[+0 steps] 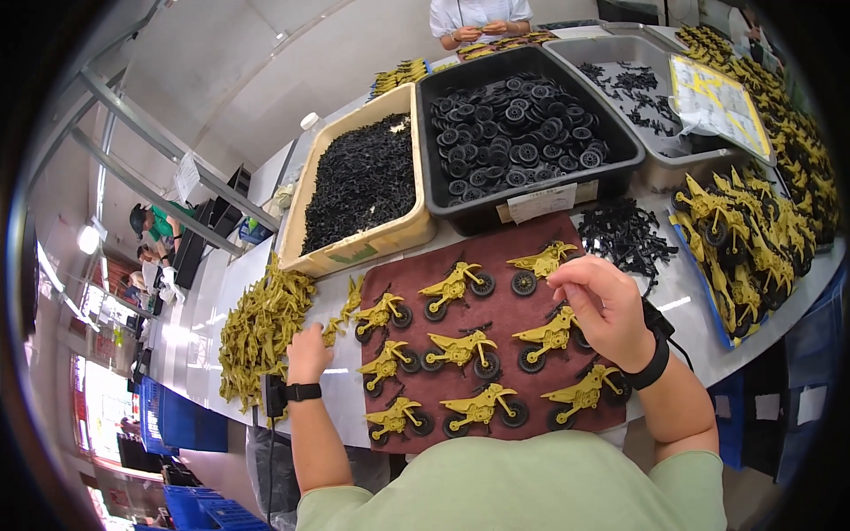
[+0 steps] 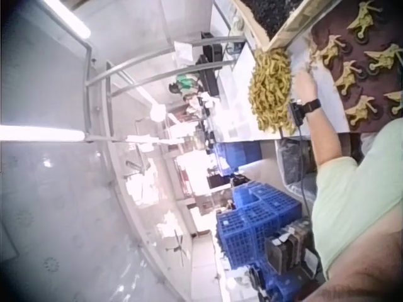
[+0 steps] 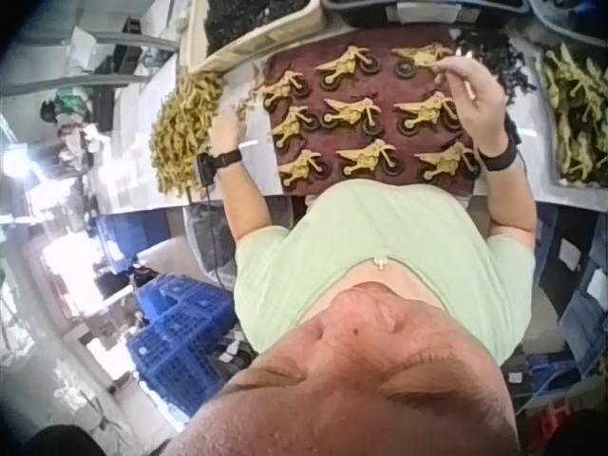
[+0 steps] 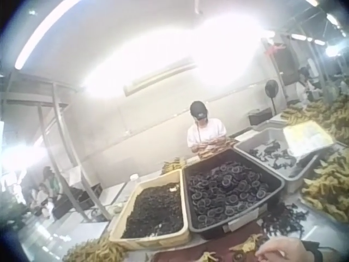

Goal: Assembling small plastic toy motorcycle components at a factory assembly workstation.

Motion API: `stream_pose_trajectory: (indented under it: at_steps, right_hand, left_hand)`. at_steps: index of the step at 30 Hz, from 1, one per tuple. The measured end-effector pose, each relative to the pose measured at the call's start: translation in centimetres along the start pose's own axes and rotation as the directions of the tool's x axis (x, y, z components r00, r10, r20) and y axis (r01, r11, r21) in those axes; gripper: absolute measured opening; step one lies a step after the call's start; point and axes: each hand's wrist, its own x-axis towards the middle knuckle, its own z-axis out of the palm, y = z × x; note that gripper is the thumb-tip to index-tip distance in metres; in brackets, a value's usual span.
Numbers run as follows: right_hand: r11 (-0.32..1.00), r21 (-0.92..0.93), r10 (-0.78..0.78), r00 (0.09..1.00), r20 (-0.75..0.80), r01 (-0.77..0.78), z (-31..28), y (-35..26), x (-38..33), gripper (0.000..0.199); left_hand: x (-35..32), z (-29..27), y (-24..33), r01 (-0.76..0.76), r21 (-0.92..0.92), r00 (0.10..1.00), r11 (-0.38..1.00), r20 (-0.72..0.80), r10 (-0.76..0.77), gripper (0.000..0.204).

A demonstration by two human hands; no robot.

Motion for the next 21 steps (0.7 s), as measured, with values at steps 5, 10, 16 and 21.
stream_pose_trajectory:
  at_steps: [5,10,16,21]
  right_hand:
    - [1.0,0.007,0.002,1.0,-0.012,-0.002,-0.4,-0.2,0.0,0.018]
    - [0.998,-0.053,-0.032,0.995,-0.097,0.027,-0.9,1.0,0.6,0.018]
    - [0.996,-0.023,0.08,0.976,-0.201,-0.086,-1.9,2.9,0.5,0.015]
    - [0.988,-0.114,0.074,0.962,-0.262,-0.107,-1.9,5.0,0.9,0.014]
  left_hand:
    - [0.5,0.9,-2.4,-0.045,-0.087,0.988,0.995,0.146,0.058,0.044]
    - [-0.7,-1.8,-3.5,-0.092,-0.166,0.996,0.982,-0.017,0.09,0.044]
    - [0.8,-11.0,10.5,-0.566,-0.414,0.82,0.713,-0.37,0.437,0.049]
    - [1.5,-10.1,23.2,-0.748,-0.458,0.664,0.481,-0.519,0.538,0.037]
